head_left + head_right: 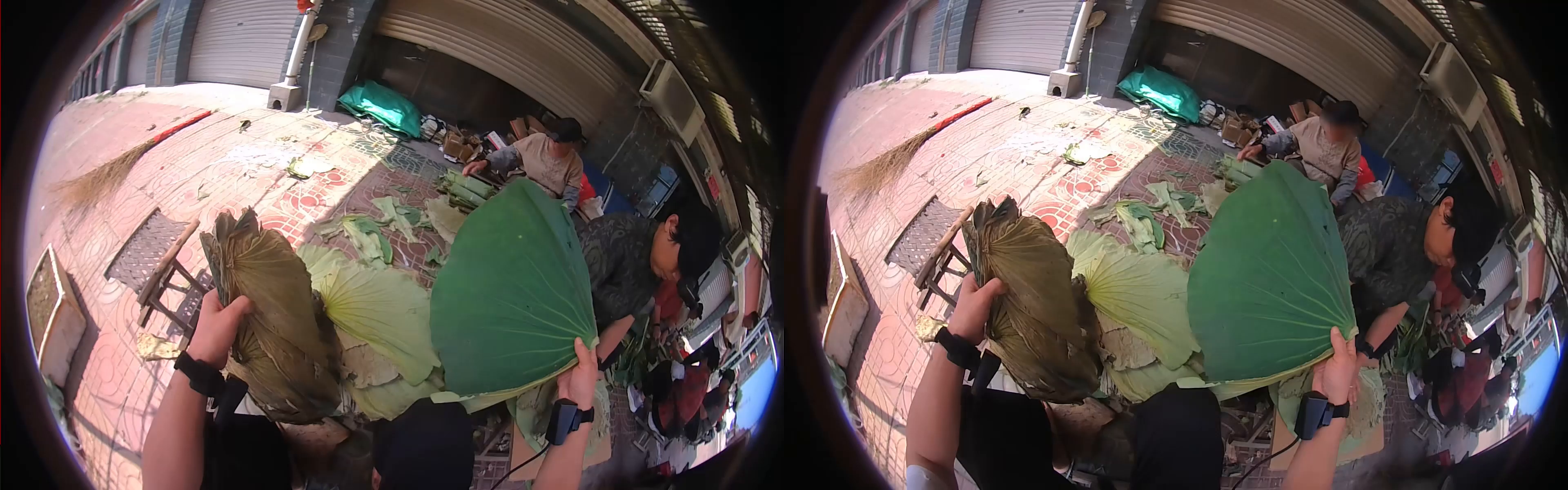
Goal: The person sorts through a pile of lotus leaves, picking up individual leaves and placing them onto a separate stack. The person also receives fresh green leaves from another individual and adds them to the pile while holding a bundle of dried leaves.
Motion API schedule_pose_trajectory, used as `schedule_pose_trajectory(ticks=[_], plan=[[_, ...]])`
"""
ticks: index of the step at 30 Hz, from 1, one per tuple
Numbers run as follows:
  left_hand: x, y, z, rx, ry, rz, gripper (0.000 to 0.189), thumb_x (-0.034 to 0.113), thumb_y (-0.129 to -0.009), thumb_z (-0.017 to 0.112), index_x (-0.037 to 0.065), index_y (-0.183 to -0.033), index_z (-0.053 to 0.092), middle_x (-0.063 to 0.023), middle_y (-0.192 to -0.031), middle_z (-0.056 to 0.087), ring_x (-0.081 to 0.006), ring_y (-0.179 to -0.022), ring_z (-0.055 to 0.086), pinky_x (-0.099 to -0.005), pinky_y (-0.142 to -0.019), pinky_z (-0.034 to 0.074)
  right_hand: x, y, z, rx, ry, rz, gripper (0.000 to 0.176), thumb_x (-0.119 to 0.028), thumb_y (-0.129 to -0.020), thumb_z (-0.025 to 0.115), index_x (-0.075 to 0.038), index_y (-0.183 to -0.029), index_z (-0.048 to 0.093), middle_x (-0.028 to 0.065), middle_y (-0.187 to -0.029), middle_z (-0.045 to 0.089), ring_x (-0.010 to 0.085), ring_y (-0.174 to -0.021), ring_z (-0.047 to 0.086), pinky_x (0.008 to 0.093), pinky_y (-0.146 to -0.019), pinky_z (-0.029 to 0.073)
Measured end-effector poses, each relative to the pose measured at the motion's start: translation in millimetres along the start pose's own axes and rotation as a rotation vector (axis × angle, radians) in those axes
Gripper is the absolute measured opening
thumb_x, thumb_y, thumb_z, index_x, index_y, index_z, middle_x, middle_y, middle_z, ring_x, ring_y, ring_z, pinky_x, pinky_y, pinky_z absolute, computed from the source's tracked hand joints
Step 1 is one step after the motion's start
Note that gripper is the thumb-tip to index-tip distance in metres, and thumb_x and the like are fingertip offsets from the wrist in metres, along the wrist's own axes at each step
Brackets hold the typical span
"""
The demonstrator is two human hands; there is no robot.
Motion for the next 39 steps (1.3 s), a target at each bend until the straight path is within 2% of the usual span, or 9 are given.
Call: schedule_pose_trajectory(ticks=[3,5,8,11,15,21,26,29,39], plan=[[-7,-1,10,-0.02,0.06,-0.049,0.022,0.003,-0.08,0.054,-0.004,-0.099,0.061,-0.0052,-0.088,0.065,-0.0125,-0.075,0.06,-0.0263,-0.069,0.05,-56,66,-97,0.17,-0.036,0.043,0.034,-0.017,-0.093,0.051,-0.002,-0.123,0.05,0.0098,-0.117,0.059,0.0212,-0.102,0.059,0.0337,-0.086,0.048],[-3,3,13,0.063,0.024,-0.089,0.026,0.005,-0.08,0.054,-0.003,-0.104,0.057,-0.0067,-0.089,0.063,-0.0154,-0.075,0.061,-0.0287,-0.066,0.052,-89,112,-175,0.377,-0.01,-0.019,0.035,-0.02,-0.091,0.05,-0.001,-0.12,0.051,0.011,-0.118,0.059,0.0232,-0.101,0.06,0.0351,-0.083,0.05],[-4,0,24,0.027,0.042,-0.072,0.03,0.007,-0.079,0.055,-0.002,-0.107,0.054,-0.0083,-0.092,0.062,-0.0176,-0.075,0.061,-0.0304,-0.066,0.053,-144,181,-255,0.597,0.038,-0.018,0.035,-0.019,-0.09,0.049,0.0,-0.12,0.052,0.0102,-0.115,0.059,0.0224,-0.103,0.058,0.0341,-0.086,0.047],[-5,-4,32,0.015,-0.002,-0.046,0.029,0.009,-0.08,0.055,-0.001,-0.107,0.054,-0.0072,-0.093,0.061,-0.0175,-0.079,0.061,-0.0297,-0.071,0.051,-198,230,-308,0.74,0.264,-0.283,0.034,-0.016,-0.09,0.048,-0.002,-0.121,0.052,0.008,-0.117,0.058,0.0194,-0.104,0.056,0.0323,-0.087,0.044],[-10,-8,40,-0.032,-0.044,-0.042,0.03,0.012,-0.08,0.056,-0.001,-0.107,0.054,-0.0067,-0.094,0.06,-0.0176,-0.082,0.059,-0.0302,-0.073,0.049,-227,220,-253,0.743,0.379,-0.442,0.034,-0.016,-0.093,0.051,-0.003,-0.125,0.048,0.005,-0.115,0.057,0.016,-0.104,0.054,0.0302,-0.088,0.042],[-17,-10,45,-0.001,-0.057,-0.062,0.033,0.015,-0.08,0.057,0.0,-0.108,0.051,-0.0079,-0.097,0.058,-0.0181,-0.085,0.057,-0.0314,-0.075,0.048,-185,173,-289,0.707,0.609,-0.45,0.021,-0.009,-0.094,0.048,-0.004,-0.114,0.05,0.0044,-0.106,0.059,0.0131,-0.094,0.055,0.0278,-0.083,0.042],[-34,-23,28,0.028,-0.073,-0.034,0.035,0.018,-0.081,0.057,0.001,-0.11,0.049,-0.0069,-0.096,0.056,-0.0175,-0.085,0.055,-0.0312,-0.076,0.047,-157,160,-329,0.874,0.83,-0.424,0.032,-0.015,-0.096,0.042,0.004,-0.121,0.049,0.0115,-0.113,0.059,0.0202,-0.099,0.054,0.0316,-0.088,0.04],[-42,-30,18,0.022,-0.09,-0.048,0.035,0.02,-0.081,0.057,0.001,-0.11,0.05,-0.0064,-0.096,0.056,-0.017,-0.085,0.055,-0.0307,-0.076,0.047,-146,164,-349,0.968,0.846,-0.387,0.035,-0.018,-0.096,0.042,0.005,-0.122,0.049,0.0126,-0.113,0.059,0.0213,-0.098,0.054,0.0322,-0.087,0.041],[-40,-28,28,-0.014,-0.069,-0.086,0.033,0.018,-0.081,0.057,0.001,-0.109,0.052,-0.0052,-0.095,0.057,-0.0162,-0.086,0.055,-0.0301,-0.077,0.047,-151,167,-325,0.984,0.704,-0.417,0.04,-0.017,-0.095,0.044,0.006,-0.127,0.044,0.0152,-0.118,0.055,0.0217,-0.101,0.053,0.0317,-0.088,0.041]])
Point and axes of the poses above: each hand's wrist, its own y-axis away from the middle knuckle, its own z-axis out of the palm, x = y × z, the point moved 9 cm from there along -y, towards the middle knuckle
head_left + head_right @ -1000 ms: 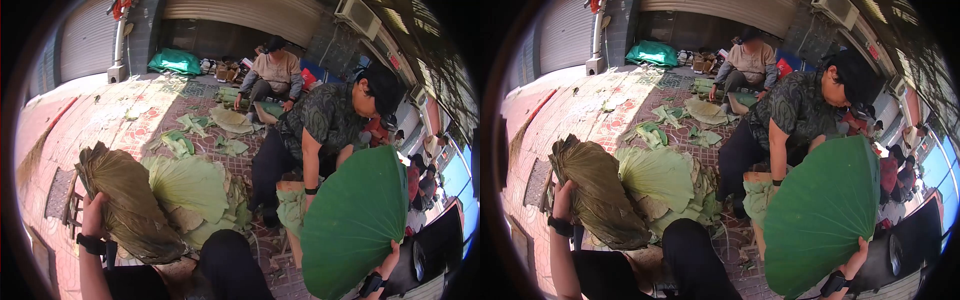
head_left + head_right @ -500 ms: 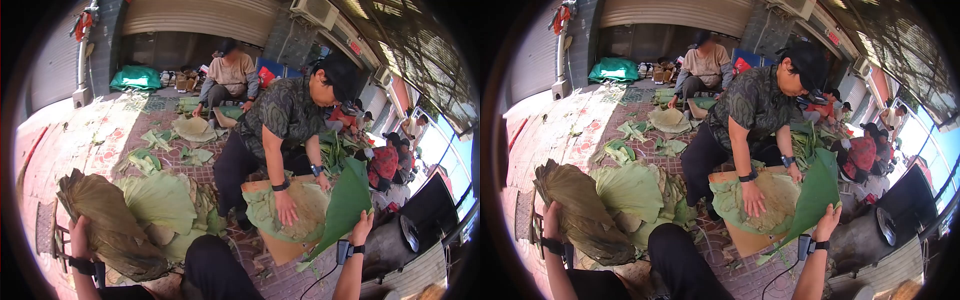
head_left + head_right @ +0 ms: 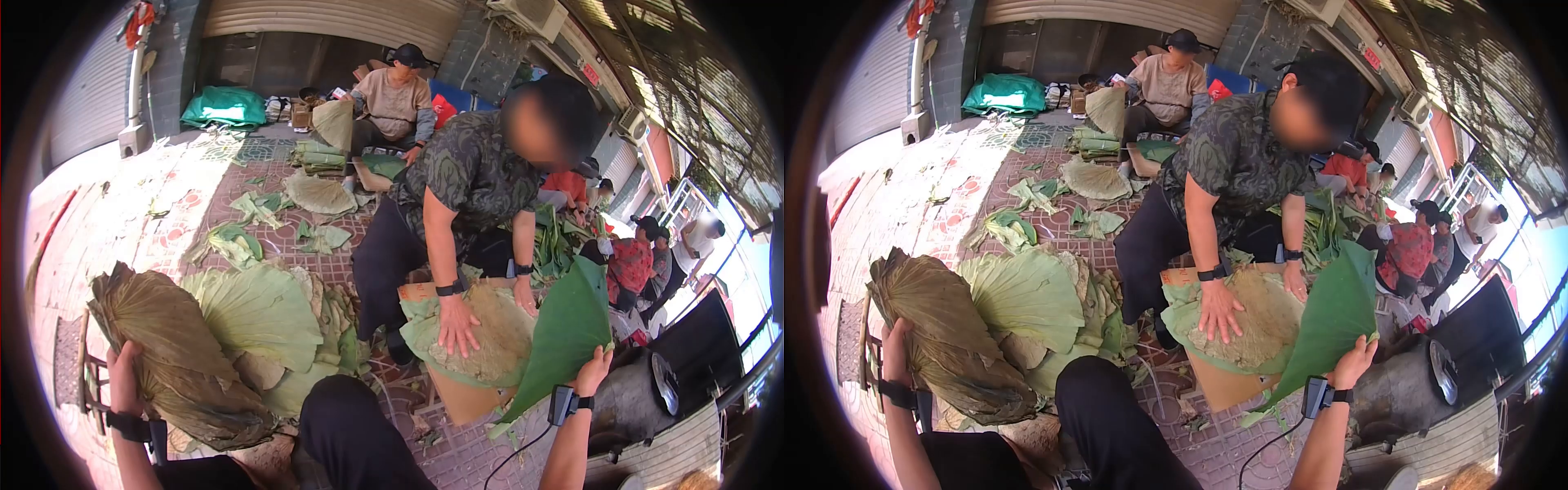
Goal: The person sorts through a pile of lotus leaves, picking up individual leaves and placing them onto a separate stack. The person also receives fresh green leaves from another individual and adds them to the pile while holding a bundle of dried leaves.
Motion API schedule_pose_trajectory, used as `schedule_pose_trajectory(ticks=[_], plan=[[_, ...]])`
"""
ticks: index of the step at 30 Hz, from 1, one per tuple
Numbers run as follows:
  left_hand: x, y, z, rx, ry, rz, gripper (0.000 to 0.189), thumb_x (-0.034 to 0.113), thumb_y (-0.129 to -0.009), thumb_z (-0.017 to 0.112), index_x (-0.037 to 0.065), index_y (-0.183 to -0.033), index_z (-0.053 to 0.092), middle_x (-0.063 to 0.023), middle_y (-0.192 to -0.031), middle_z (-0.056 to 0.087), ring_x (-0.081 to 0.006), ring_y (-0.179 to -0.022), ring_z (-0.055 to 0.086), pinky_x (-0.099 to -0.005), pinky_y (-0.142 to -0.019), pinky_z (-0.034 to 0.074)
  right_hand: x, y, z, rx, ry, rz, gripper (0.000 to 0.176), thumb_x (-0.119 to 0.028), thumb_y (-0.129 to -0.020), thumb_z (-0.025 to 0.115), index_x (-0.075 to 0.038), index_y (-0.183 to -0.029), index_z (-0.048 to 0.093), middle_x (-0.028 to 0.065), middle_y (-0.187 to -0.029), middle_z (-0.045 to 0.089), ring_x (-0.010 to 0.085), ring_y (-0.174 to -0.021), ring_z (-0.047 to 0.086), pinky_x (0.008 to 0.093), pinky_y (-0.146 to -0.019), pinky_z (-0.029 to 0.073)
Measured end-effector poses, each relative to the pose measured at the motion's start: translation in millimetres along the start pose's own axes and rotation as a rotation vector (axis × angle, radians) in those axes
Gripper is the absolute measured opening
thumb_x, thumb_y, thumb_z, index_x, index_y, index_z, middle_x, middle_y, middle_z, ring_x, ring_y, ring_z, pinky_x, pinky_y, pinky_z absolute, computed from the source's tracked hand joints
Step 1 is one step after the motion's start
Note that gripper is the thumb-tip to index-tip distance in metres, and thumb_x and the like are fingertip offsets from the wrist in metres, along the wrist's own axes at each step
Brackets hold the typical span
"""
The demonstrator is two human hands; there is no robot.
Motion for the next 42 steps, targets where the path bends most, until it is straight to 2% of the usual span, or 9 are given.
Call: schedule_pose_trajectory(ticks=[12,19,22,25,27,29,31,36,42], plan=[[4,5,-2,0.021,0.0,0.017,0.033,0.016,-0.079,0.058,0.001,-0.108,0.051,-0.0054,-0.095,0.057,-0.0168,-0.085,0.055,-0.0302,-0.074,0.047,20,11,70,-0.103,-0.127,0.092,0.045,-0.011,-0.095,0.045,0.004,-0.137,0.034,0.0146,-0.125,0.053,0.0204,-0.108,0.053,0.0303,-0.092,0.041],[13,17,5,0.016,0.046,0.01,0.03,0.015,-0.08,0.056,-0.001,-0.105,0.054,-0.0053,-0.091,0.059,-0.0168,-0.08,0.058,-0.0322,-0.075,0.051,24,24,92,-0.124,0.161,0.192,0.048,-0.011,-0.094,0.047,0.002,-0.138,0.033,0.0176,-0.13,0.051,0.0234,-0.112,0.053,0.0329,-0.095,0.04],[18,17,6,-0.028,0.058,0.043,0.03,0.014,-0.08,0.055,-0.001,-0.106,0.054,-0.0059,-0.093,0.06,-0.0167,-0.078,0.059,-0.0326,-0.073,0.051,65,12,110,-0.14,-0.084,0.169,0.049,-0.009,-0.091,0.051,0.001,-0.136,0.036,0.0183,-0.132,0.05,0.026,-0.117,0.051,0.0353,-0.098,0.038],[13,15,-3,0.027,0.02,0.02,0.03,0.013,-0.08,0.054,-0.001,-0.107,0.055,-0.0063,-0.095,0.061,-0.0164,-0.079,0.059,-0.0313,-0.074,0.05,0,48,122,-0.115,0.424,-0.136,0.048,-0.005,-0.088,0.053,0.0,-0.134,0.04,0.0193,-0.13,0.051,0.0304,-0.12,0.048,0.0381,-0.1,0.036],[9,13,-8,0.062,-0.015,0.011,0.03,0.012,-0.08,0.054,-0.001,-0.106,0.055,-0.006,-0.094,0.061,-0.0162,-0.079,0.059,-0.031,-0.074,0.049,-77,108,152,-0.236,0.458,-0.656,0.045,-0.002,-0.086,0.053,0.0,-0.13,0.043,0.0212,-0.128,0.051,0.0337,-0.12,0.048,0.04,-0.101,0.035],[8,13,-10,0.089,-0.039,0.01,0.029,0.012,-0.08,0.054,-0.001,-0.106,0.055,-0.0057,-0.093,0.061,-0.0161,-0.079,0.058,-0.0307,-0.075,0.049,-60,163,189,-0.694,0.285,-0.494,0.029,0.0,-0.084,0.053,-0.001,-0.112,0.059,0.0171,-0.115,0.059,0.033,-0.105,0.057,0.0396,-0.093,0.044],[6,11,-7,0.106,0.019,0.01,0.029,0.011,-0.079,0.054,-0.002,-0.105,0.056,-0.0062,-0.091,0.061,-0.0168,-0.078,0.059,-0.0309,-0.073,0.05,-68,225,213,-0.921,0.285,-0.618,0.021,0.0,-0.083,0.056,-0.002,-0.102,0.064,0.0153,-0.104,0.063,0.0331,-0.096,0.061,0.039,-0.087,0.048],[17,19,11,0.029,0.061,-0.037,0.027,0.006,-0.078,0.055,-0.004,-0.104,0.056,-0.0099,-0.091,0.064,-0.0187,-0.075,0.063,-0.031,-0.067,0.053,-45,285,252,-1.216,0.068,-0.037,0.018,-0.004,-0.089,0.056,0.0,-0.104,0.064,0.0092,-0.101,0.067,0.017,-0.093,0.065,0.0273,-0.084,0.049],[3,11,27,-0.104,0.178,-0.146,0.026,0.005,-0.082,0.055,-0.004,-0.106,0.057,-0.0084,-0.096,0.065,-0.0161,-0.082,0.063,-0.0306,-0.073,0.053,-201,405,348,-1.835,-0.354,0.03,0.034,-0.013,-0.086,0.065,-0.002,-0.118,0.06,0.0104,-0.112,0.063,0.0156,-0.101,0.061,0.0291,-0.086,0.048]])
Point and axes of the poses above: each hand's wrist, its own y-axis away from the middle knuckle, its own z-axis out of the palm, x = y × z, the point moved 9 cm from there along -y, towards the middle knuckle
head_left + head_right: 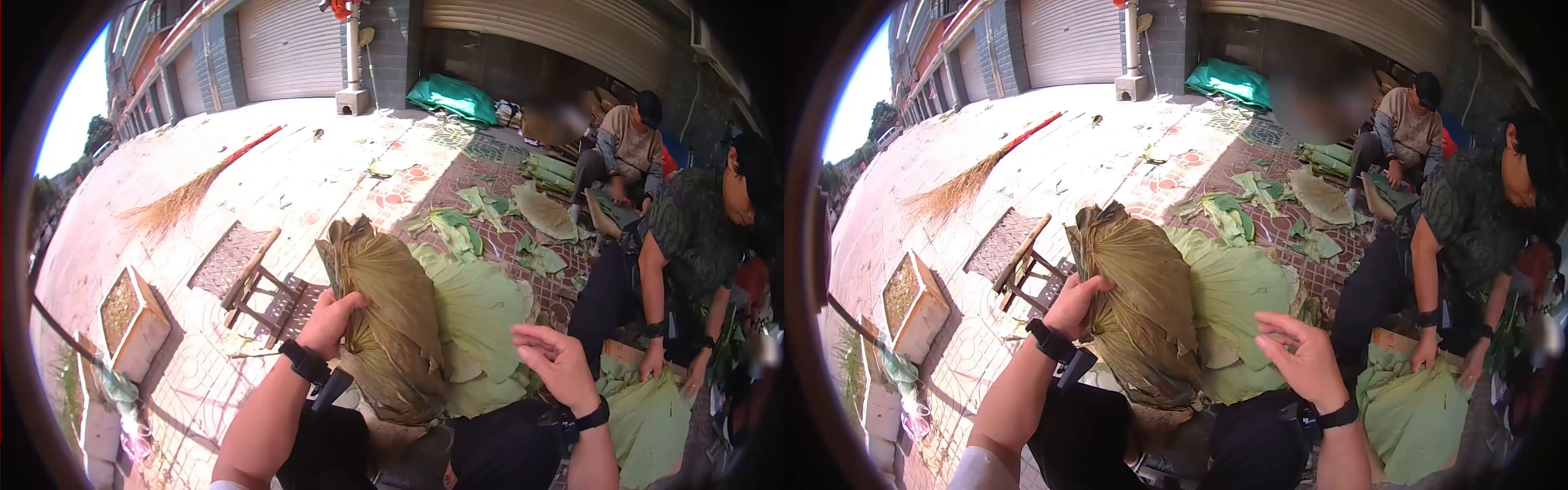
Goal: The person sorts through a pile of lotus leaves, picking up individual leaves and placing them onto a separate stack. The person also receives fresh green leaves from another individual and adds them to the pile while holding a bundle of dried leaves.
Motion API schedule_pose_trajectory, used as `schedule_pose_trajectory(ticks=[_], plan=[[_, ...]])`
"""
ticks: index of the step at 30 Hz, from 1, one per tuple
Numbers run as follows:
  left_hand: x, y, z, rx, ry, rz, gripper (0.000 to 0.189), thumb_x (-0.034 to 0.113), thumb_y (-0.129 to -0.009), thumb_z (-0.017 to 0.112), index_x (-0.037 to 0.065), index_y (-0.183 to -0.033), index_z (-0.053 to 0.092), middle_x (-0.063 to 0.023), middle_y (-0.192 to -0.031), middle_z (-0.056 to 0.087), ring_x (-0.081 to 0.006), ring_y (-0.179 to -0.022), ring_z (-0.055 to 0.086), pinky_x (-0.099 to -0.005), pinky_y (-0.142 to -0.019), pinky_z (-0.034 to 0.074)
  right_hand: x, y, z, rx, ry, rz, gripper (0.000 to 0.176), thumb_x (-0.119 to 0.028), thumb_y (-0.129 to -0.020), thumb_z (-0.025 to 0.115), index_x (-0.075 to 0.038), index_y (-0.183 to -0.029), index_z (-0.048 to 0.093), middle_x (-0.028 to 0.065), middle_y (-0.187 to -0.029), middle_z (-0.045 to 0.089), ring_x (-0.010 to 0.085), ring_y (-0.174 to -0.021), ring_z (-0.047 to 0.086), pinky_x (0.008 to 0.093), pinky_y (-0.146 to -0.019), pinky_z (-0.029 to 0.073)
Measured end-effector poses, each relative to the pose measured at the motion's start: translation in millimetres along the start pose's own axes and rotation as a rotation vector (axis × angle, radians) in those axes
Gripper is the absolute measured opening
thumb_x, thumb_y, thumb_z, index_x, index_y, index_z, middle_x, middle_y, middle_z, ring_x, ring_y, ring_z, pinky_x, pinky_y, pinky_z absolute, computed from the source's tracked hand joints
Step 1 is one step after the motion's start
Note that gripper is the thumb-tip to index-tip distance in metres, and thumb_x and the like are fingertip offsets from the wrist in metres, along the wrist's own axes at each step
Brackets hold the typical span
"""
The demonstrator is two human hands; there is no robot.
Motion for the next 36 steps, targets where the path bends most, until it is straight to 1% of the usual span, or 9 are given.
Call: schedule_pose_trajectory(ticks=[3,6,9,12,17,24,25,29,36], plan=[[-11,-9,5,-0.019,0.031,0.022,0.027,0.002,-0.082,0.053,-0.006,-0.108,0.057,-0.0128,-0.098,0.064,-0.0206,-0.082,0.066,-0.0349,-0.072,0.057,-18,-52,71,-0.277,0.128,-0.046,0.066,-0.023,-0.08,0.073,-0.003,-0.135,0.043,0.019,-0.131,0.051,0.026,-0.119,0.051,0.034,-0.096,0.043],[-10,-5,22,-0.077,-0.01,0.003,0.03,0.004,-0.083,0.055,-0.005,-0.111,0.056,-0.0117,-0.102,0.064,-0.0195,-0.087,0.065,-0.0342,-0.076,0.055,-22,-75,100,-0.156,0.339,-0.266,0.084,-0.028,-0.078,0.074,-0.002,-0.143,0.028,0.0222,-0.14,0.04,0.0312,-0.127,0.043,0.0364,-0.102,0.038],[-10,-3,30,-0.16,-0.075,0.034,0.034,0.005,-0.084,0.06,-0.003,-0.116,0.056,-0.0094,-0.109,0.064,-0.0168,-0.094,0.062,-0.0315,-0.084,0.05,-2,-85,136,-0.164,0.277,-0.176,0.081,-0.024,-0.083,0.069,-0.002,-0.145,0.023,0.0179,-0.14,0.04,0.0266,-0.128,0.041,0.0355,-0.103,0.037],[-5,-5,34,-0.249,-0.145,0.065,0.034,0.003,-0.084,0.063,-0.002,-0.117,0.057,-0.0082,-0.109,0.064,-0.0157,-0.094,0.062,-0.0312,-0.085,0.05,23,-97,150,-0.209,-0.102,-0.162,0.084,-0.024,-0.081,0.07,-0.001,-0.145,0.022,0.0152,-0.139,0.041,0.0245,-0.127,0.041,0.034,-0.103,0.037],[-13,-11,23,-0.243,-0.115,0.027,0.034,0.002,-0.083,0.065,-0.001,-0.116,0.058,-0.007,-0.107,0.065,-0.0146,-0.094,0.061,-0.03,-0.083,0.05,26,-103,139,-0.209,-0.432,0.072,0.088,-0.025,-0.079,0.072,0.002,-0.144,0.019,0.0201,-0.144,0.033,0.0255,-0.136,0.03,0.034,-0.109,0.025],[-16,-14,23,-0.232,-0.172,0.091,0.029,0.001,-0.082,0.063,-0.001,-0.111,0.061,-0.0071,-0.102,0.066,-0.0144,-0.09,0.062,-0.0299,-0.08,0.051,19,-99,150,-0.114,-0.121,-0.078,0.107,-0.032,-0.074,0.078,0.001,-0.145,0.005,0.0298,-0.144,0.025,0.0317,-0.135,0.028,0.0387,-0.11,0.025],[-17,-14,22,-0.223,-0.179,0.081,0.029,0.001,-0.082,0.063,-0.002,-0.11,0.061,-0.0073,-0.102,0.066,-0.0145,-0.089,0.063,-0.03,-0.08,0.051,10,-95,147,-0.074,-0.123,-0.109,0.088,-0.026,-0.078,0.074,0.002,-0.143,0.021,0.0259,-0.14,0.037,0.0292,-0.13,0.038,0.0367,-0.107,0.031],[-14,-12,12,-0.163,-0.215,0.06,0.029,0.0,-0.08,0.064,-0.002,-0.109,0.061,-0.008,-0.101,0.066,-0.0151,-0.089,0.063,-0.0303,-0.08,0.051,27,-95,117,0.024,-0.023,-0.05,0.044,-0.006,-0.082,0.056,0.004,-0.125,0.05,0.0118,-0.115,0.061,0.0211,-0.108,0.057,0.0308,-0.094,0.042],[-3,-4,-14,-0.031,-0.124,0.142,0.029,-0.002,-0.077,0.062,-0.005,-0.105,0.06,-0.0112,-0.096,0.066,-0.0191,-0.081,0.065,-0.0323,-0.075,0.054,63,-61,-25,0.457,-0.531,-0.021,0.038,0.004,-0.08,0.051,0.004,-0.117,0.053,0.0069,-0.109,0.06,0.0162,-0.096,0.057,0.0287,-0.085,0.044]])
Point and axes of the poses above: each hand's wrist, its own y-axis away from the middle knuckle, its own z-axis out of the palm, x = y × z, the point moved 9 cm from there along -y, towards the middle knuckle
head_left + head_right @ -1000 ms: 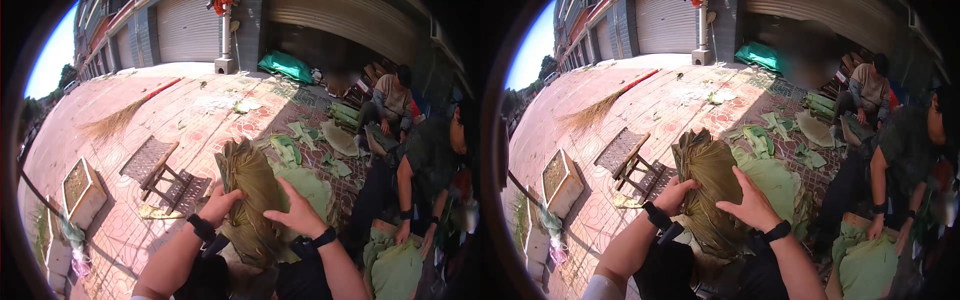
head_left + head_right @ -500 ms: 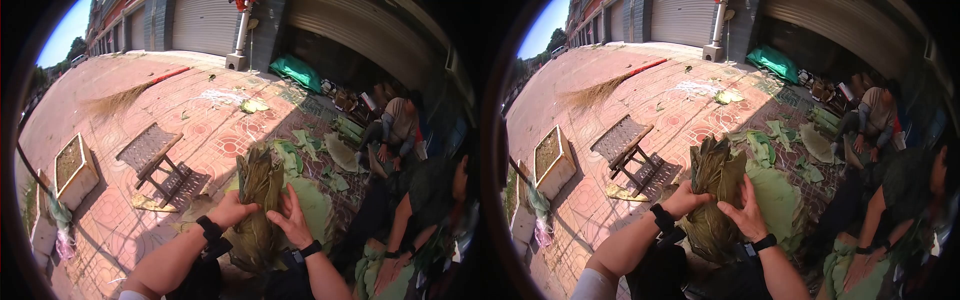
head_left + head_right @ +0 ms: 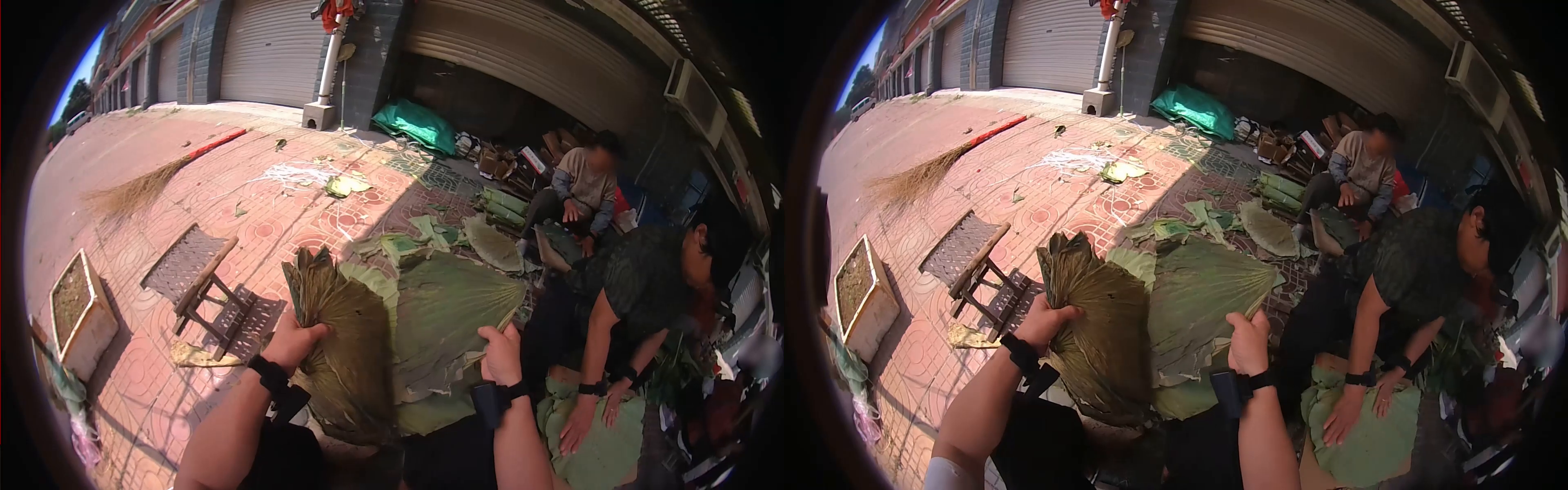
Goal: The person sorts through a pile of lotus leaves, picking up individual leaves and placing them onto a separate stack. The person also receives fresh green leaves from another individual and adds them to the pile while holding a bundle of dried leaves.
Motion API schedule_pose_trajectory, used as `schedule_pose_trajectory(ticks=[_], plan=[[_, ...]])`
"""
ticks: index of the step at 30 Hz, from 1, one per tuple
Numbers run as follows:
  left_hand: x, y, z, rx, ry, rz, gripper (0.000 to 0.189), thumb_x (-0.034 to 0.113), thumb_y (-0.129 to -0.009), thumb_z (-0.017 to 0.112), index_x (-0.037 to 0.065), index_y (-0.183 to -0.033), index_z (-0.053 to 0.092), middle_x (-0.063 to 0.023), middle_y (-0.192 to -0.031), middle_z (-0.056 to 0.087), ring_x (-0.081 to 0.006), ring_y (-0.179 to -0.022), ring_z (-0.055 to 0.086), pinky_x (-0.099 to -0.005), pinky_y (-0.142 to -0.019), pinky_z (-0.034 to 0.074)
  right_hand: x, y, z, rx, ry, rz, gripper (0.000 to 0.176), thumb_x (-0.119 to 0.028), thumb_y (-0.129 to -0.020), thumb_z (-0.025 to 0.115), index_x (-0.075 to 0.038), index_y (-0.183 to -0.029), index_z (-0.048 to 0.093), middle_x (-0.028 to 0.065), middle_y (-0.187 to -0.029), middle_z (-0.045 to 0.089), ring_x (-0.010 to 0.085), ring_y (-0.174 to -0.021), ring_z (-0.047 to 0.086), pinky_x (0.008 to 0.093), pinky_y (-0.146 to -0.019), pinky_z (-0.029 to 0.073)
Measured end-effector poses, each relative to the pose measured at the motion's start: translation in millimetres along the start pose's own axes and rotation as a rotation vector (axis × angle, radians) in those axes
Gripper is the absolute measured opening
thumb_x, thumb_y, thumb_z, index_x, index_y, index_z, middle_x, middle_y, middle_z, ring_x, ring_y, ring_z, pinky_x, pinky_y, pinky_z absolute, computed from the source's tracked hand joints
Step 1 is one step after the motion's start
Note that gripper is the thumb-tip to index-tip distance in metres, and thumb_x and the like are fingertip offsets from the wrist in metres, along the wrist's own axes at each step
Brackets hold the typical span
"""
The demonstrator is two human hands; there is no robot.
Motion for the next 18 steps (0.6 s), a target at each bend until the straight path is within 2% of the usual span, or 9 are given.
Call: schedule_pose_trajectory(ticks=[5,8,10,12,13,16,17,18], plan=[[-5,4,-6,0.051,-0.016,-0.063,0.026,-0.003,-0.077,0.059,-0.006,-0.103,0.06,-0.0118,-0.093,0.066,-0.0201,-0.079,0.065,-0.0328,-0.072,0.055,-54,43,-67,0.087,-0.367,-0.002,0.031,0.006,-0.083,0.048,0.0,-0.112,0.052,0.0119,-0.108,0.06,0.0242,-0.1,0.06,0.0385,-0.089,0.048],[-8,3,-2,0.057,-0.034,-0.069,0.028,-0.002,-0.076,0.059,-0.006,-0.104,0.059,-0.0128,-0.094,0.066,-0.0217,-0.077,0.066,-0.0346,-0.071,0.055,-68,75,-127,0.204,-0.365,-0.075,0.032,0.006,-0.082,0.048,-0.001,-0.113,0.052,0.0113,-0.11,0.059,0.0243,-0.102,0.059,0.0386,-0.09,0.047],[-10,4,0,0.08,-0.052,-0.085,0.027,-0.001,-0.076,0.059,-0.004,-0.102,0.061,-0.0096,-0.092,0.067,-0.0185,-0.078,0.064,-0.0306,-0.071,0.052,-82,101,-166,0.325,-0.355,-0.13,0.037,0.007,-0.078,0.048,-0.001,-0.114,0.051,0.0094,-0.113,0.057,0.0228,-0.106,0.055,0.0385,-0.092,0.045],[-5,7,12,0.045,-0.038,-0.071,0.028,0.001,-0.076,0.058,-0.005,-0.103,0.06,-0.0106,-0.092,0.066,-0.0198,-0.077,0.064,-0.0316,-0.071,0.052,-92,128,-206,0.46,-0.308,-0.182,0.042,0.008,-0.074,0.048,-0.002,-0.115,0.05,0.0076,-0.114,0.056,0.0219,-0.107,0.054,0.0382,-0.093,0.044],[-1,9,18,0.045,-0.027,-0.064,0.029,0.001,-0.075,0.058,-0.005,-0.103,0.06,-0.0105,-0.092,0.066,-0.0199,-0.077,0.064,-0.0318,-0.07,0.052,-102,137,-215,0.44,-0.275,-0.238,0.047,0.009,-0.069,0.048,-0.003,-0.115,0.05,0.0051,-0.111,0.055,0.0208,-0.105,0.053,0.0362,-0.092,0.043],[-1,9,23,0.044,-0.032,-0.059,0.03,0.002,-0.074,0.059,-0.004,-0.103,0.06,-0.01,-0.09,0.066,-0.0199,-0.075,0.064,-0.0318,-0.068,0.052,-76,171,-285,0.603,-0.274,-0.25,0.046,0.01,-0.067,0.048,-0.005,-0.11,0.052,0.0042,-0.108,0.056,0.021,-0.102,0.054,0.0347,-0.089,0.044],[-7,3,18,0.018,-0.066,-0.046,0.031,0.003,-0.073,0.059,-0.004,-0.103,0.061,-0.0096,-0.09,0.066,-0.0195,-0.075,0.064,-0.0314,-0.067,0.052,-71,192,-301,0.731,-0.244,-0.151,0.043,0.011,-0.065,0.046,-0.005,-0.105,0.053,0.0048,-0.106,0.057,0.0206,-0.1,0.055,0.0339,-0.085,0.045],[-4,6,23,0.029,-0.084,-0.047,0.031,0.004,-0.072,0.058,-0.003,-0.102,0.061,-0.0091,-0.089,0.066,-0.0191,-0.074,0.063,-0.0309,-0.067,0.052,-71,206,-318,0.761,-0.234,-0.14,0.044,0.011,-0.064,0.047,-0.004,-0.105,0.053,0.0054,-0.106,0.056,0.0212,-0.1,0.055,0.0352,-0.085,0.046]])
Point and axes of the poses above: each hand's wrist, its own y-axis away from the middle knuckle, its own z-axis out of the palm, x = y × z, the point moved 9 cm from there along -y, towards the middle knuckle
